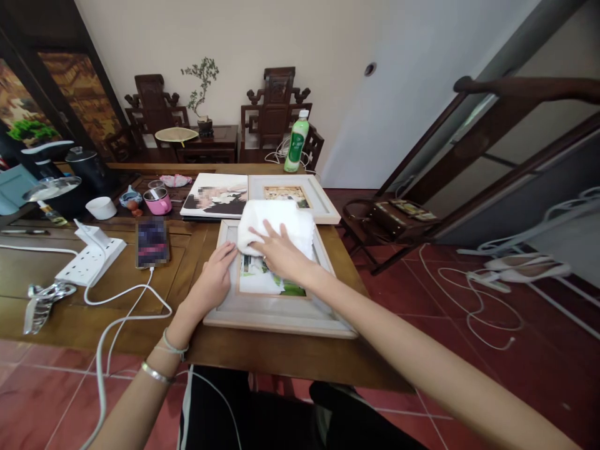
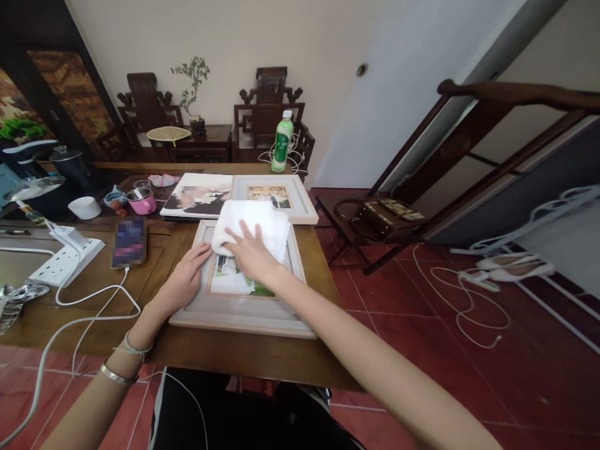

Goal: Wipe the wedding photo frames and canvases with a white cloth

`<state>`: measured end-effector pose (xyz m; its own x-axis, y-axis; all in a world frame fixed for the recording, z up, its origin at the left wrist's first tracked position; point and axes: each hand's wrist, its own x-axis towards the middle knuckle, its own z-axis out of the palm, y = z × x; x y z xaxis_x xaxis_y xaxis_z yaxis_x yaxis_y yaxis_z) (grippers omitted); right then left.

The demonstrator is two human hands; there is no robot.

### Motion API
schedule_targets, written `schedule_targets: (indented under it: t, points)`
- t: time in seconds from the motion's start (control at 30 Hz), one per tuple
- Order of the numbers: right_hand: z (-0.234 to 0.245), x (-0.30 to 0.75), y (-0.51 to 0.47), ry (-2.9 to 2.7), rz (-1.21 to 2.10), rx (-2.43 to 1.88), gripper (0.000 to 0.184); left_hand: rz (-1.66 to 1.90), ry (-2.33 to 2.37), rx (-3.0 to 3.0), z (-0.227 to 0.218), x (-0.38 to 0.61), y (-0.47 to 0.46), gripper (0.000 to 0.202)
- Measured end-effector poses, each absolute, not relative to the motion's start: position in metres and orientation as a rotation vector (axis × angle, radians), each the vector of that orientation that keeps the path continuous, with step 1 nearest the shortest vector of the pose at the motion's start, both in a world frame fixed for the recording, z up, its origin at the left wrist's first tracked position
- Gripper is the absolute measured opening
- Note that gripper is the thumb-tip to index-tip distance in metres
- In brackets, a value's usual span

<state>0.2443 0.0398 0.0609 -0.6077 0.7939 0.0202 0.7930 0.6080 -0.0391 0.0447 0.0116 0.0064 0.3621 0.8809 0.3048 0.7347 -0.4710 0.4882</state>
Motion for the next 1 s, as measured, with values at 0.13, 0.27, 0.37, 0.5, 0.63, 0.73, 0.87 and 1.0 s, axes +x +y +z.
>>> schedule_targets:
  t: [0.13, 0.27, 0.37, 0.5, 0.63, 0.73, 0.87, 1.0]
  points:
    - [0.075, 0.248, -0.01, -2.863, 0.381, -1.292, 0.067, 0.774, 1.445, 2.348, 0.006, 0.046, 0.011, 0.057]
    - [0.104, 0.265, -0.059, -2.881, 0.81, -1.144, 0.063, 0.766, 1.458, 2.342, 0.007, 0.046, 0.01, 0.056]
    - [0.118, 0.272, -0.078, -2.878, 0.974, -1.105, 0.06, 0.764, 1.465, 2.331, 0.006, 0.046, 0.01, 0.053]
    - [0.106, 0.267, -0.067, -2.855, 0.758, -1.269, 0.064, 0.76, 1.456, 2.316, 0.007, 0.046, 0.009, 0.046]
    - [0.079, 0.253, -0.016, -2.769, 0.204, -1.426, 0.066, 0.789, 1.385, 2.288, 0.018, 0.047, 0.004, 0.05]
    - [0.068, 0.239, 0.024, -2.697, -0.077, -1.458, 0.062, 0.812, 1.319, 2.267, 0.028, 0.048, 0.0, 0.057]
    - [0.065, 0.219, 0.04, -2.759, -0.063, -1.461, 0.055, 0.897, 1.27, 2.251, 0.03, 0.047, 0.0, 0.06]
    - [0.07, 0.207, 0.009, -2.874, 0.109, -1.384, 0.054, 0.947, 1.251, 2.236, 0.024, 0.045, 0.002, 0.061]
